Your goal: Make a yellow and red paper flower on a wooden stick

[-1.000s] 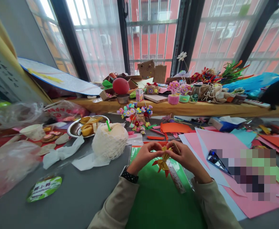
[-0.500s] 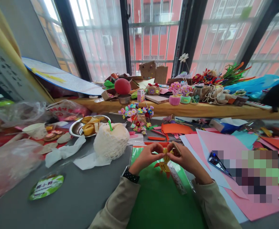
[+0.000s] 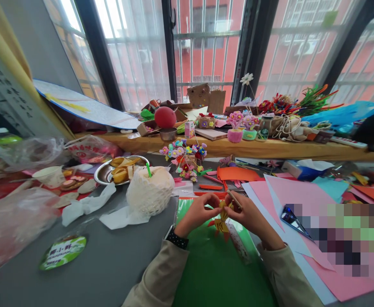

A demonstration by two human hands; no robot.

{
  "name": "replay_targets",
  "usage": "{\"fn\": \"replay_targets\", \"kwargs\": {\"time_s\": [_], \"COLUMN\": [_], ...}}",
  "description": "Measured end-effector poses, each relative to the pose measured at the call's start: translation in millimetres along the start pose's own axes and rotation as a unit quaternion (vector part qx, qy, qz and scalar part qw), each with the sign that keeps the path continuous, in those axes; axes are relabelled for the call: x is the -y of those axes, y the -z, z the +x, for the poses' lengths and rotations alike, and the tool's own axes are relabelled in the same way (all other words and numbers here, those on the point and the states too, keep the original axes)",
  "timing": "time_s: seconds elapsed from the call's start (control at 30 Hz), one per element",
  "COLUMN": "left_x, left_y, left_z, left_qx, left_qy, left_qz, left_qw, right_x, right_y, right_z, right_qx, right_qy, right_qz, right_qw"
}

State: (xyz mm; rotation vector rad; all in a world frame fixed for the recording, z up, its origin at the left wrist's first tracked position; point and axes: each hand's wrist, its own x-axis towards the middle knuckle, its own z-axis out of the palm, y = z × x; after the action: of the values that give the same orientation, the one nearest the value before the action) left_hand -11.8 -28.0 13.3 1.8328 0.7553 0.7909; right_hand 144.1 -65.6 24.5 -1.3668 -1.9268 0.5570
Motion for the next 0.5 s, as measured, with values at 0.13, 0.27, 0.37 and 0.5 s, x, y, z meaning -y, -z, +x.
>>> {"fn": "replay_targets", "kwargs": {"time_s": [0.13,0.27,0.37,0.5], "left_x": [3.0,3.1,0.9,-0.7], "left_y": [-1.7,-1.6,-1.3,-1.4], "left_z": [0.2,0.4,0.1,-0.6], "left_qx": [-0.016,-0.025,-0.029,-0.042], "left_qy": [-0.001,0.0,-0.007,-0.025], "left_qz": [0.008,0.018,0.033,0.064], "left_qw": [1.0,1.0,0.999,0.997], "right_x": [0.8,-0.7,-3.8,-6.5], "right_y": [-1.6,-4.0,-5.6,-6.4], "right_z": [0.0,-0.2,-0.8,-1.0], "right_qx": [-0.012,-0.021,-0.026,-0.028], "right_qy": [0.001,0.007,0.007,0.003], "right_qz": [-0.019,-0.023,-0.018,-0.018], "right_qw": [1.0,0.999,0.999,0.999]}}
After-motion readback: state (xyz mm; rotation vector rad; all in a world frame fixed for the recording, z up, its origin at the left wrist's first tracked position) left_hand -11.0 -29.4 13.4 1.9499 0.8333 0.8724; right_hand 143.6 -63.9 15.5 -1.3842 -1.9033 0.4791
